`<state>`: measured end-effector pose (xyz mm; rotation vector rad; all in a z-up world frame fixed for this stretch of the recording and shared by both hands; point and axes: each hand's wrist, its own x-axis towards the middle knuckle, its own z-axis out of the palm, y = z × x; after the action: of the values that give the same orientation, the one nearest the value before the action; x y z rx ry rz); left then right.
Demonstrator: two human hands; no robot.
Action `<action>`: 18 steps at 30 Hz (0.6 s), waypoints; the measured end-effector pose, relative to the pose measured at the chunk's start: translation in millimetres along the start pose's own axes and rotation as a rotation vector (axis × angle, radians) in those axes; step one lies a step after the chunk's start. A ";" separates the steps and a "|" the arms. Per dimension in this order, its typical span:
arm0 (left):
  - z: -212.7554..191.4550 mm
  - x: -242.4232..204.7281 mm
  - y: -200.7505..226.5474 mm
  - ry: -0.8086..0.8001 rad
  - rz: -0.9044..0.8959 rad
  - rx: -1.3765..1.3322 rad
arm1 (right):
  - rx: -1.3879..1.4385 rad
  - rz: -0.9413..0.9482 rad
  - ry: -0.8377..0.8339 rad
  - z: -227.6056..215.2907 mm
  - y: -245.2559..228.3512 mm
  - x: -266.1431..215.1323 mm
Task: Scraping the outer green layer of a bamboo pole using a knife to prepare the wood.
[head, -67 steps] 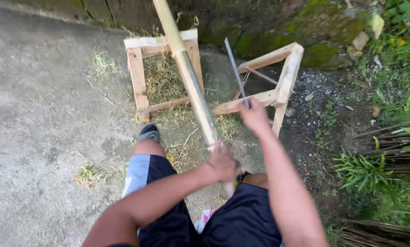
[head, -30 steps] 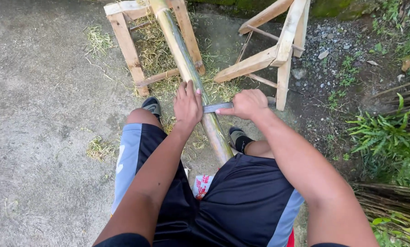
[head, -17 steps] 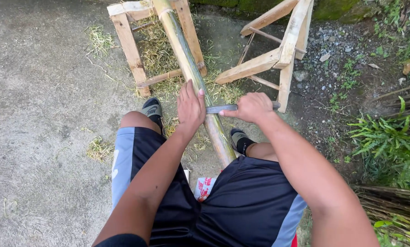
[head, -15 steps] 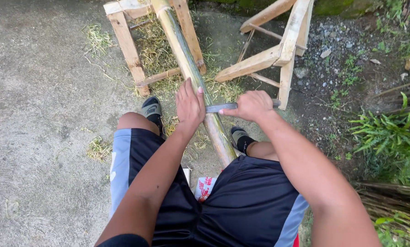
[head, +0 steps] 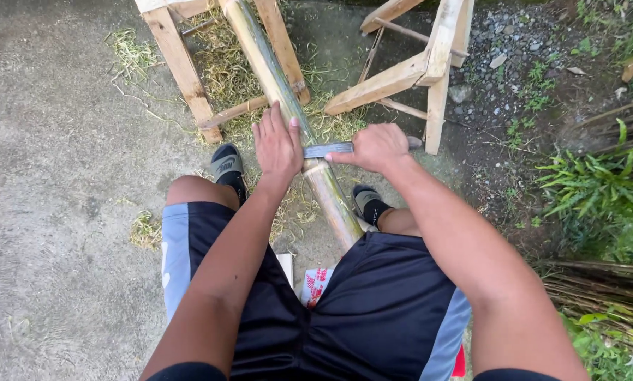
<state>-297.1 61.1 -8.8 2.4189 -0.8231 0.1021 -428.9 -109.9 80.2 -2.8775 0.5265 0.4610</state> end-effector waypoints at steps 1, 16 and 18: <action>-4.8 1.1 2.7 -0.003 0.001 0.002 | 0.003 0.001 -0.001 -0.3 -0.8 0.5; -2.3 109.8 -50.1 0.004 0.131 0.168 | 0.172 -0.001 0.255 8.4 -15.6 98.6; 1.2 116.1 -56.6 -0.007 0.109 0.138 | 0.145 0.066 0.051 -8.8 -18.0 109.0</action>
<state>-170.7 34.6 -9.4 2.5032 -0.9806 0.1983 -323.0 -129.6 54.4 -2.7466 0.6375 0.3449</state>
